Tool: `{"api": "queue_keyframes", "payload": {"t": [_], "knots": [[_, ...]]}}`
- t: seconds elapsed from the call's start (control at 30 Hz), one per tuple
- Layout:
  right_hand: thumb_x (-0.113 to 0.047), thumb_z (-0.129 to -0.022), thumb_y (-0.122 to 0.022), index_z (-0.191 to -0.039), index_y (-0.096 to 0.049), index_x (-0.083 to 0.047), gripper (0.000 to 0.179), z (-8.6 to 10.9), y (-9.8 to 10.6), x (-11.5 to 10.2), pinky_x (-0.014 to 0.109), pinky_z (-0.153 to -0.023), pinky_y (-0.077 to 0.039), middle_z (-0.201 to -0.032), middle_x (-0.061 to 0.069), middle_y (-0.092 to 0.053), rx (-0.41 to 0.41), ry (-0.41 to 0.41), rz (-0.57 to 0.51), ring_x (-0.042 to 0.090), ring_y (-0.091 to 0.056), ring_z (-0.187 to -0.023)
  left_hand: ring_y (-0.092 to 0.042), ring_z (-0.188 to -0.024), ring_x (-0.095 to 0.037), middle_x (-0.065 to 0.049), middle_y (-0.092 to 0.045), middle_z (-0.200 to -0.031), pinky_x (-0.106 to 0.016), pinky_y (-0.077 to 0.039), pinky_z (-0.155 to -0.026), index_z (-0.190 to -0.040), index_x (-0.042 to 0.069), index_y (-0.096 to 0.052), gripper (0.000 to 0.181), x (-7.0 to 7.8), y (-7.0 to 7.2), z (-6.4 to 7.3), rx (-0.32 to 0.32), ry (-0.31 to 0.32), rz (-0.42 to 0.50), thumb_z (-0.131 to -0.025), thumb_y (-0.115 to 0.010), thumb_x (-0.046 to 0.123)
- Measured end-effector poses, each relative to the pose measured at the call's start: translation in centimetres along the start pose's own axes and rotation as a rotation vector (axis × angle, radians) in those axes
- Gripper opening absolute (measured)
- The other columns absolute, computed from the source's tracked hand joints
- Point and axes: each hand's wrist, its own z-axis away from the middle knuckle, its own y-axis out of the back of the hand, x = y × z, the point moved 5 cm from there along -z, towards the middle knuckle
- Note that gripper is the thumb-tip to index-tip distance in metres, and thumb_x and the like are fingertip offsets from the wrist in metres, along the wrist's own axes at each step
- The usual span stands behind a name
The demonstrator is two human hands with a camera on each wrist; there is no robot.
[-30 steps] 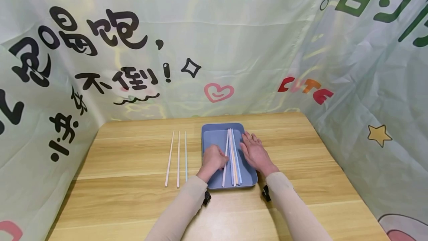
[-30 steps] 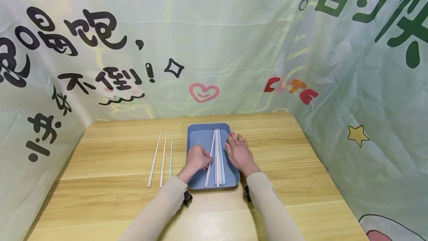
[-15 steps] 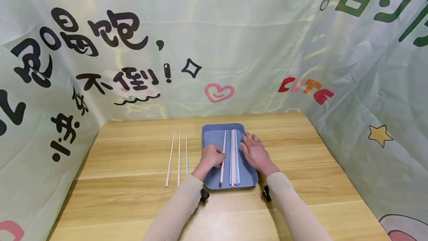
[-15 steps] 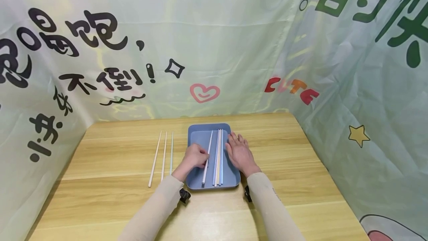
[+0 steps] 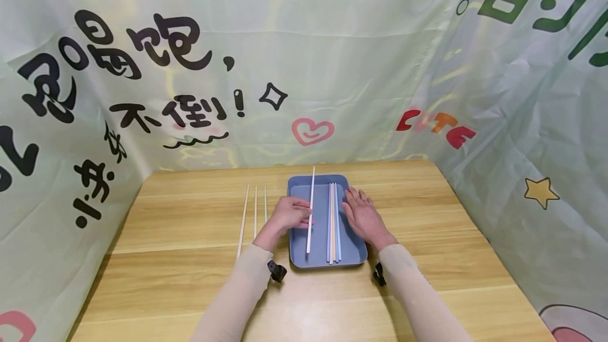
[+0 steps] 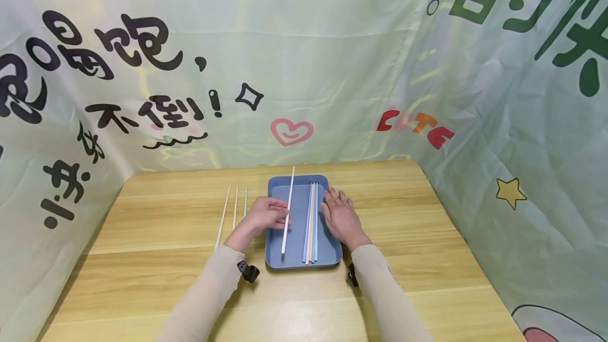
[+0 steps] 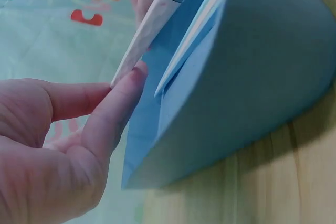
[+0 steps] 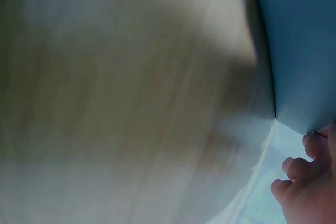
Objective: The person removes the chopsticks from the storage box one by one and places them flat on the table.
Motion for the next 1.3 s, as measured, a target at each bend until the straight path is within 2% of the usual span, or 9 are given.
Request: {"api": "queue_keyframes", "payload": {"t": [0.27, 0.43, 0.63, 1.07, 1.3], "knots": [[-0.034, -0.116, -0.036, -0.159, -0.038, 0.004, 0.058, 0.0, -0.1, 0.2, 0.068, -0.126, -0.025, -0.168, 0.026, -0.033, -0.014, -0.011, 0.011, 0.053, -0.029, -0.155, -0.079, -0.08, -0.028, -0.037, -0.07, -0.117, -0.032, -0.066, -0.07, -0.13, -0.017, -0.06, 0.034, -0.3, 2.5, 0.2, 0.002, -0.015, 0.024, -0.098, -0.064, -0.006], [-0.033, -0.115, -0.036, -0.158, -0.039, 0.005, 0.057, 0.0, -0.2, 0.2, 0.069, -0.125, -0.025, -0.168, 0.026, -0.034, -0.011, -0.009, 0.015, 0.054, -0.03, -0.154, -0.08, -0.084, -0.034, -0.037, -0.071, -0.116, -0.032, -0.066, -0.071, -0.131, -0.016, -0.06, 0.034, -0.3, 4.2, 0.7, 0.032, -0.014, 0.017, -0.099, -0.064, -0.006], [-0.033, -0.116, -0.036, -0.159, -0.038, 0.004, 0.057, 0.0, -0.3, 0.3, 0.067, -0.126, -0.025, -0.169, 0.025, -0.033, -0.016, -0.018, 0.014, 0.053, -0.028, -0.155, -0.079, -0.081, -0.028, -0.036, -0.071, -0.118, -0.03, -0.066, -0.07, -0.131, -0.015, -0.061, 0.034, -0.4, 6.2, 1.2, 0.065, -0.013, 0.003, -0.099, -0.064, -0.006], [-0.033, -0.116, -0.037, -0.16, -0.037, 0.004, 0.057, 0.0, -0.2, 0.2, 0.066, -0.127, -0.024, -0.169, 0.024, -0.032, -0.029, -0.02, 0.01, 0.051, -0.027, -0.156, -0.079, -0.091, -0.036, -0.037, -0.069, -0.12, -0.03, -0.066, -0.072, -0.134, -0.016, -0.058, 0.037, -1.2, 9.1, 2.2, 0.11, 0.004, -0.019, -0.1, -0.063, -0.005], [-0.033, -0.116, -0.036, -0.16, -0.037, 0.004, 0.057, 0.0, -0.1, 0.1, 0.067, -0.127, -0.023, -0.17, 0.023, -0.03, -0.033, -0.022, 0.006, 0.052, -0.026, -0.156, -0.076, -0.083, -0.027, -0.034, -0.071, -0.114, -0.028, -0.065, -0.071, -0.128, -0.015, -0.062, 0.032, -1.4, 10.9, 2.9, 0.162, 0.02, -0.04, -0.098, -0.065, -0.004]]}}
